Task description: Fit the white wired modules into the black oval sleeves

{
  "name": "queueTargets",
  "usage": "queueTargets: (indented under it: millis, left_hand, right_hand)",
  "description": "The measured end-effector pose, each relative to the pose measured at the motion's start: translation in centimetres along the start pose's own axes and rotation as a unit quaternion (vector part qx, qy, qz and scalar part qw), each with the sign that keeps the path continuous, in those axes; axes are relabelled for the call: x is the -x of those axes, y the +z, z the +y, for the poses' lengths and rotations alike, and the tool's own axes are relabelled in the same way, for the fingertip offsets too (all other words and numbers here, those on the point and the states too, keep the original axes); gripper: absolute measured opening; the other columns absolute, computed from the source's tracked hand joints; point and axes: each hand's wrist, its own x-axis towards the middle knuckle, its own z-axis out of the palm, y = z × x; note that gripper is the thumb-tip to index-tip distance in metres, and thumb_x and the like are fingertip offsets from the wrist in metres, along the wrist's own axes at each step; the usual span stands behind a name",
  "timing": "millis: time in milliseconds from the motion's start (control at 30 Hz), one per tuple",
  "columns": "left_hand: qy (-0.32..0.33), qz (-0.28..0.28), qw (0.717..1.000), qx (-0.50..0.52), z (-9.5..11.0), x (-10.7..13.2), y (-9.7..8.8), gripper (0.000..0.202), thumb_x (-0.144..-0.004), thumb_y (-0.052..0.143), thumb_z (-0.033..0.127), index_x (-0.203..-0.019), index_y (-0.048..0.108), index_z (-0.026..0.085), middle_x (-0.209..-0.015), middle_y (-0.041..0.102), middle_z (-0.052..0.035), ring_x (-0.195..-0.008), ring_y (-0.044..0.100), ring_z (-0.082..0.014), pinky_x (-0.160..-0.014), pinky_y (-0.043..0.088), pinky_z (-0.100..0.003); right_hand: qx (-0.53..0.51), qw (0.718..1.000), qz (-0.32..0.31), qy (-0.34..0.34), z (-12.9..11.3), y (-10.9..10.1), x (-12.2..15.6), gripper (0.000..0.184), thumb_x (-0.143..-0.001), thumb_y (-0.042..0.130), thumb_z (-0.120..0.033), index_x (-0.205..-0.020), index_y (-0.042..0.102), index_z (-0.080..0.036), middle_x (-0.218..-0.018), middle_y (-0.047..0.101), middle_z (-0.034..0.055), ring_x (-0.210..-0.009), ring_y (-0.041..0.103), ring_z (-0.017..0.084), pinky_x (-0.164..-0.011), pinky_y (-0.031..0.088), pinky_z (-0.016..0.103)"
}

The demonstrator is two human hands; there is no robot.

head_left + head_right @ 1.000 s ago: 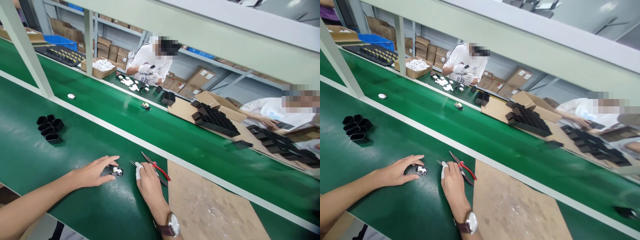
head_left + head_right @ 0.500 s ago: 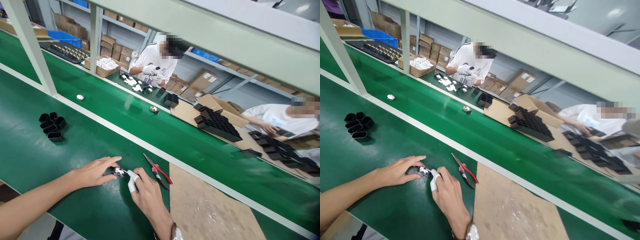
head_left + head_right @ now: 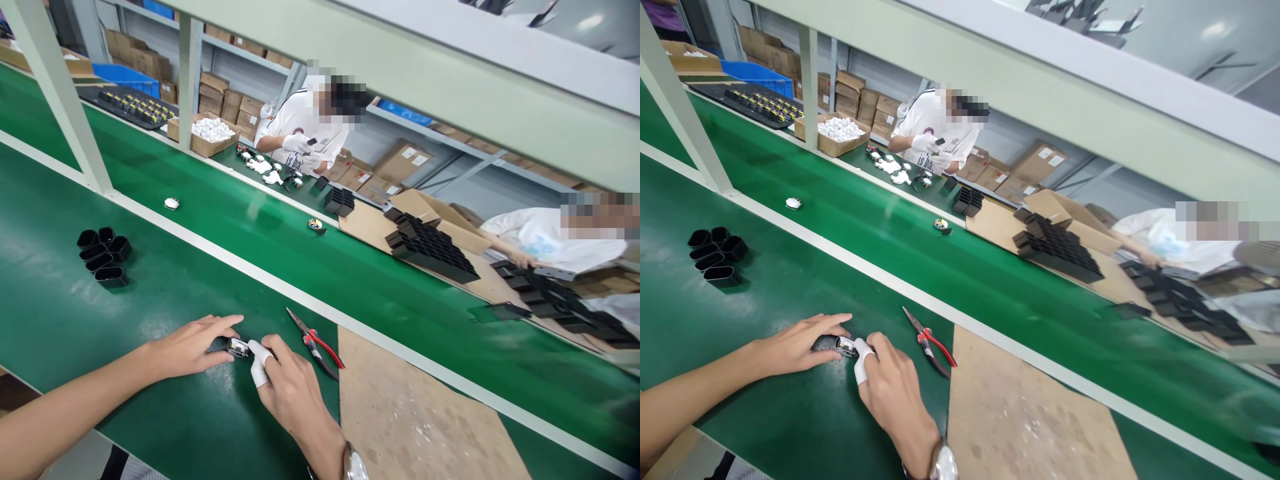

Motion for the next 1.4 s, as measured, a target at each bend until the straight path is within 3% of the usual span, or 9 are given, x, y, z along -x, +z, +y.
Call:
queueTargets:
  millis: [200,467,767,900,1000,1100,1233,1400]
  left_hand:
    - [-0.002,-0.004,1.0,-0.006,0.0,0.0,0.0,0.068,-0.103,0.062,0.032,-0.162,0.029,0.034,-0.139,0.071,-0.0021,-0.131,0.061,-0.0277,-0.11,0.049,-0.046]
    - [-0.013,-0.009,1.0,-0.007,-0.1,0.0,0.1,0.068,-0.103,0.062,0.033,-0.162,0.029,0.033,-0.139,0.071,-0.0034,-0.135,0.059,-0.029,-0.111,0.048,-0.046]
    - [-0.004,-0.007,1.0,-0.009,-0.3,0.0,0.2,0.069,-0.103,0.062,0.032,-0.163,0.028,0.033,-0.139,0.071,-0.0038,-0.134,0.059,-0.0293,-0.111,0.048,-0.046]
    - [0.015,0.011,1.0,-0.019,-0.3,0.1,0.1,0.066,-0.104,0.062,0.034,-0.162,0.031,0.032,-0.136,0.072,-0.0047,-0.129,0.062,-0.0287,-0.107,0.051,-0.044]
    - [0.048,0.029,0.998,-0.04,-0.3,0.2,0.0,0.05,-0.103,0.064,0.035,-0.151,0.048,0.029,-0.132,0.071,-0.0068,-0.121,0.066,-0.0279,-0.1,0.055,-0.041]
    - [0.119,0.054,0.989,-0.065,-0.3,0.2,-0.1,0.027,-0.106,0.061,0.033,-0.132,0.064,0.026,-0.133,0.069,-0.0085,-0.119,0.067,-0.0262,-0.105,0.051,-0.04]
    - [0.17,0.064,0.978,-0.101,-0.2,-0.1,-0.1,0.02,-0.109,0.055,0.026,-0.122,0.07,0.025,-0.132,0.069,-0.0084,-0.112,0.07,-0.0234,-0.105,0.05,-0.04]
    - [0.195,0.078,0.971,-0.116,0.6,-0.5,0.3,0.018,-0.108,0.051,0.017,-0.106,0.069,0.02,-0.122,0.07,-0.011,-0.104,0.07,-0.0228,-0.09,0.056,-0.036]
  right_hand:
    - [0.012,1.0,-0.009,-0.001,0.1,-0.5,0.3,0.025,-0.096,0.045,-0.004,-0.104,0.065,-0.016,-0.099,0.061,0.0078,-0.068,0.051,0.017,-0.06,0.04,0.031]
    - [0.047,0.998,-0.022,-0.034,-0.4,-0.3,-1.3,0.023,-0.083,0.049,0.0,-0.075,0.057,-0.02,-0.09,0.058,0.0068,-0.071,0.052,0.018,-0.057,0.036,0.032]
    - [0.069,0.996,-0.042,-0.044,-0.7,-1.2,-2.0,0.024,-0.082,0.05,0.001,-0.074,0.057,-0.02,-0.085,0.059,0.0052,-0.07,0.053,0.019,-0.055,0.036,0.033]
    - [0.037,0.999,-0.021,0.004,0.7,-0.9,-0.9,0.02,-0.094,0.048,-0.006,-0.092,0.065,-0.017,-0.096,0.064,0.0067,-0.071,0.057,0.016,-0.057,0.04,0.031]
    - [0.025,0.997,0.009,0.069,2.7,0.4,0.5,0.025,-0.101,0.047,-0.011,-0.113,0.067,-0.015,-0.102,0.067,0.0077,-0.078,0.063,0.016,-0.061,0.046,0.029]
    - [0.024,0.994,0.014,0.101,4.5,2.2,1.7,0.027,-0.1,0.046,-0.01,-0.117,0.068,-0.015,-0.1,0.067,0.0074,-0.085,0.067,0.018,-0.069,0.052,0.029]
    - [0.027,0.994,0.009,0.104,5.3,3.5,2.5,0.027,-0.1,0.047,-0.009,-0.116,0.069,-0.014,-0.101,0.067,0.0085,-0.09,0.066,0.021,-0.079,0.055,0.034]
    - [0.044,0.996,0.02,0.077,4.5,3.2,2.0,0.026,-0.1,0.052,-0.01,-0.123,0.066,-0.01,-0.112,0.066,0.0145,-0.1,0.062,0.027,-0.085,0.055,0.042]
